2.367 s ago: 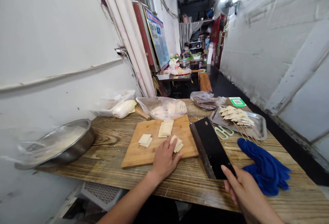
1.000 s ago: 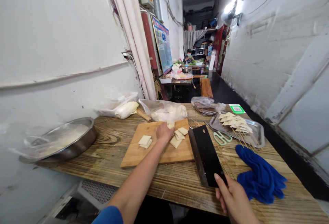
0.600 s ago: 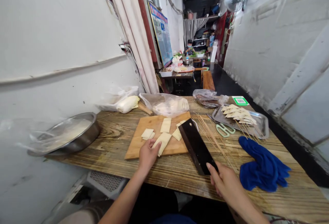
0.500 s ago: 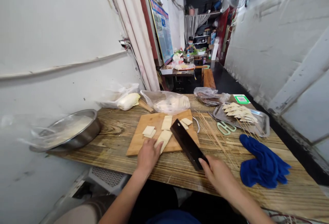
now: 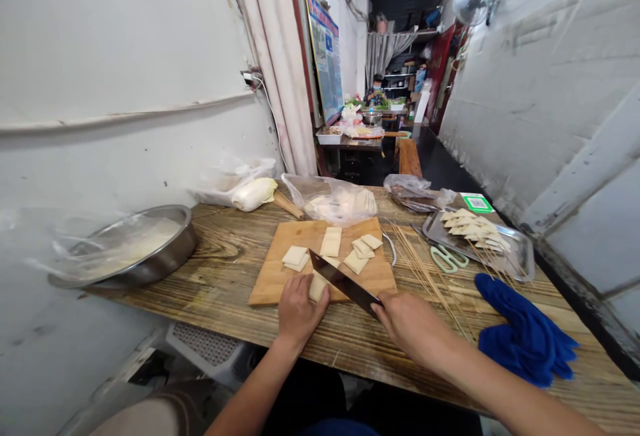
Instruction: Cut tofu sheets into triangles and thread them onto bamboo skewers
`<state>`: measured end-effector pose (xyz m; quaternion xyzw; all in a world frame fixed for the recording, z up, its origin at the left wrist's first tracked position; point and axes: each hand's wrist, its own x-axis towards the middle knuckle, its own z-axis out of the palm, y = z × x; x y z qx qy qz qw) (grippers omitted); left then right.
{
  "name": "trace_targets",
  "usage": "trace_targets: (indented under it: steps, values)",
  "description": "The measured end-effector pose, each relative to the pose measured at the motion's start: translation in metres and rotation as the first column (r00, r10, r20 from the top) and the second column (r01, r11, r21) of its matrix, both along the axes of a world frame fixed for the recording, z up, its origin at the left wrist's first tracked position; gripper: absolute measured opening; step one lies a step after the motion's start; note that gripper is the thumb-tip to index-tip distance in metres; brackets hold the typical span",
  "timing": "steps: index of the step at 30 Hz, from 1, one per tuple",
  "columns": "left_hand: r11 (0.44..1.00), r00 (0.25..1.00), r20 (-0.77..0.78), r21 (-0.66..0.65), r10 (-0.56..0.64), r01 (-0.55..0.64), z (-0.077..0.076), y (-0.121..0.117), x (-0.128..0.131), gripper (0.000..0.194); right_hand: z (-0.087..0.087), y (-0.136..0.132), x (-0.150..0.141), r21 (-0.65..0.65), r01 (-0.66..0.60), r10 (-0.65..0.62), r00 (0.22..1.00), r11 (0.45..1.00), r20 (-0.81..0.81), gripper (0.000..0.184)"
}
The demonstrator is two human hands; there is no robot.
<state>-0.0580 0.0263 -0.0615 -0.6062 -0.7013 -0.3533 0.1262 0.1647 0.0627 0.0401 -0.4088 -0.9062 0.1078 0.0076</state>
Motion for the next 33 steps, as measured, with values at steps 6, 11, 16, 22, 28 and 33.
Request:
trace_targets:
  steps: [6, 11, 16, 22, 28, 33]
  values:
    - [0.998, 0.999, 0.01, 0.021, -0.054, 0.053, -0.001, -0.007, -0.002, 0.033, 0.003, 0.012, -0.004, -0.002, -0.043, 0.043, 0.997, 0.999, 0.064, 0.034]
    - [0.998, 0.999, 0.014, 0.048, -0.046, 0.046, -0.005, -0.007, -0.004, 0.033, 0.008, 0.02, -0.007, -0.016, -0.075, 0.076, 0.996, 0.997, 0.053, 0.033]
    - [0.996, 0.998, 0.018, 0.071, -0.053, 0.052, -0.006, -0.006, -0.004, 0.032, 0.013, 0.028, -0.009, -0.07, -0.099, 0.101, 0.995, 0.993, 0.026, 0.034]
    - [0.998, 0.999, -0.016, 0.048, -0.036, 0.036, -0.005, -0.01, -0.004, 0.033, 0.009, 0.04, -0.007, -0.049, -0.122, 0.126, 0.988, 0.991, 0.084, 0.032]
    - [0.997, 0.999, 0.019, 0.059, -0.046, 0.045, -0.006, -0.011, -0.004, 0.031, 0.012, 0.045, -0.013, -0.042, -0.16, 0.163, 0.982, 0.986, 0.096, 0.03]
    - [0.998, 0.997, 0.061, 0.042, -0.057, 0.054, -0.006, -0.011, -0.005, 0.033, 0.011, 0.044, -0.022, -0.045, -0.164, 0.169, 0.971, 0.985, 0.171, 0.031]
